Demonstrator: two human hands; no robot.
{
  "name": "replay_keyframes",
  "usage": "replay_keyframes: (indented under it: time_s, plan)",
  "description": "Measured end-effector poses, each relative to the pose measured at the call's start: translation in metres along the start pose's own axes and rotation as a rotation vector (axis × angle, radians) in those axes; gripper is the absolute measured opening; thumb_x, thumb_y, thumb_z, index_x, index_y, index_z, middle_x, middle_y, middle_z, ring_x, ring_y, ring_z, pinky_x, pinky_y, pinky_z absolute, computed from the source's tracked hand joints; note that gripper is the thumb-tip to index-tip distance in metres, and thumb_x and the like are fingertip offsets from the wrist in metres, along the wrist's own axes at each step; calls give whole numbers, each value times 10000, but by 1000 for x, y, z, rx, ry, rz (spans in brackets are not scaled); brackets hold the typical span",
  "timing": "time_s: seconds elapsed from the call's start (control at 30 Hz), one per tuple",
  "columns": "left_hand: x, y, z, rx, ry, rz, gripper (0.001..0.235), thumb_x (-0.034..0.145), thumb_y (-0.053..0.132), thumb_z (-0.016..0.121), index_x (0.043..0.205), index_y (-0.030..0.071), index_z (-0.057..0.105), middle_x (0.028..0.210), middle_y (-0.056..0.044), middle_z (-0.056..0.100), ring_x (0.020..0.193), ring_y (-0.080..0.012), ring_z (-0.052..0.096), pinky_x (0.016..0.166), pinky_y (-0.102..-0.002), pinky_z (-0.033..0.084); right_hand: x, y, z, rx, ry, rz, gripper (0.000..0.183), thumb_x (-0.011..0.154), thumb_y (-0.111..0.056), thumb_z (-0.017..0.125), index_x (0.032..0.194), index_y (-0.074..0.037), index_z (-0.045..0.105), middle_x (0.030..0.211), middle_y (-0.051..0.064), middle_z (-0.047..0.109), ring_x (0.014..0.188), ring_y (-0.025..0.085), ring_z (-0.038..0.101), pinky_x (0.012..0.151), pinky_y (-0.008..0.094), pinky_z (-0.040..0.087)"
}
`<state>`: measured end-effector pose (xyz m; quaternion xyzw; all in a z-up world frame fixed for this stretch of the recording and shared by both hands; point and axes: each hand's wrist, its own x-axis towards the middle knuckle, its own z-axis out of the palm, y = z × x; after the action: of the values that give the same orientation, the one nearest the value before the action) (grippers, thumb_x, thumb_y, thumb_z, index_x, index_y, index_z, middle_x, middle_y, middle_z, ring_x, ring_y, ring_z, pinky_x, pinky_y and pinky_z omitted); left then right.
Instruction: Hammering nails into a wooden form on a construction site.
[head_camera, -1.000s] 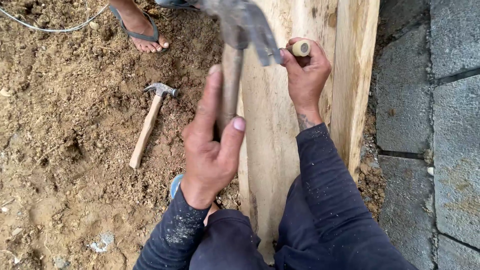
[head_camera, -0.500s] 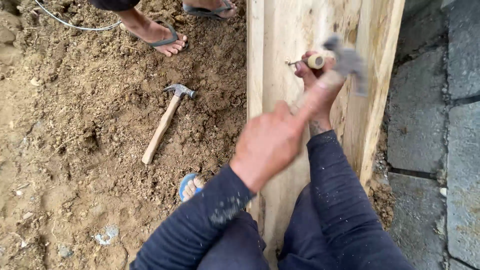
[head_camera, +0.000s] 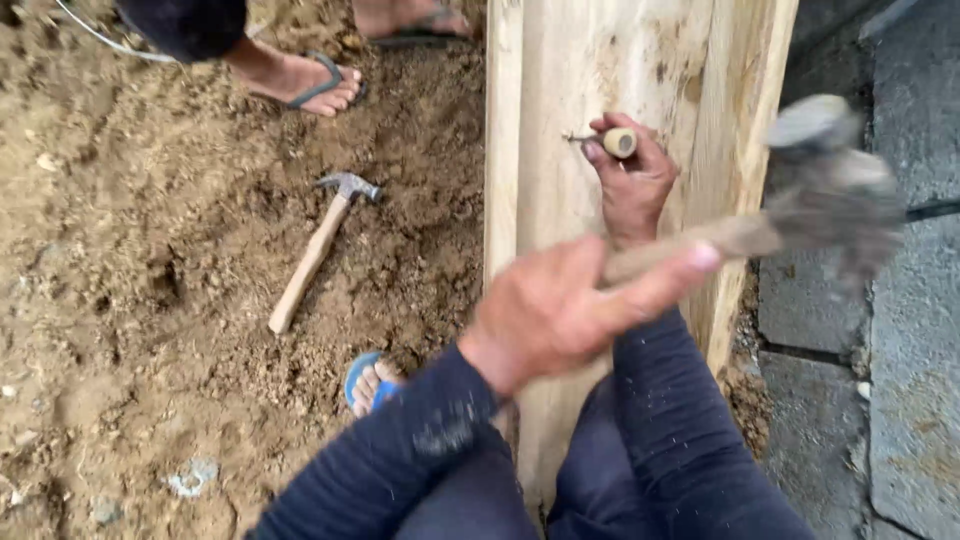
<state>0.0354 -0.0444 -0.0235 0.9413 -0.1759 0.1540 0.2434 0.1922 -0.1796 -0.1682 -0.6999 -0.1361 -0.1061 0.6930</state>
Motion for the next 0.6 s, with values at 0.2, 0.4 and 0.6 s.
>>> replay_keyframes:
  time_s: [0.2, 0.4, 0.6]
  plan:
    - [12, -1, -16, -89, -112, -237, 626, 1008, 156, 579, 1591, 237, 368, 888, -165, 685, 666, -334, 675, 571, -476, 542, 3, 2, 6, 178, -43, -39, 277, 986, 23, 717, 1258, 19, 662, 1157, 82, 728, 1054, 174, 702, 918, 322, 619]
    - [-2, -14, -15, -454, 288, -234, 627, 1108, 141, 627, 1642, 227, 310, 1360, -158, 662, 1111, -271, 782, 957, -373, 652, 43, 10, 4, 12, -74, 73, 160, 961, -24, 761, 1117, -1, 737, 1028, 67, 772, 935, 124, 704, 855, 300, 607]
    - [-19, -23, -14, -745, 438, -437, 613, 1152, 135, 574, 1669, 131, 244, 957, -53, 597, 712, -93, 577, 604, -236, 490, 19, -33, -12, -174, -188, 18, 200, 927, -36, 785, 1125, -44, 756, 1041, 40, 768, 944, 87, 713, 848, 267, 612]
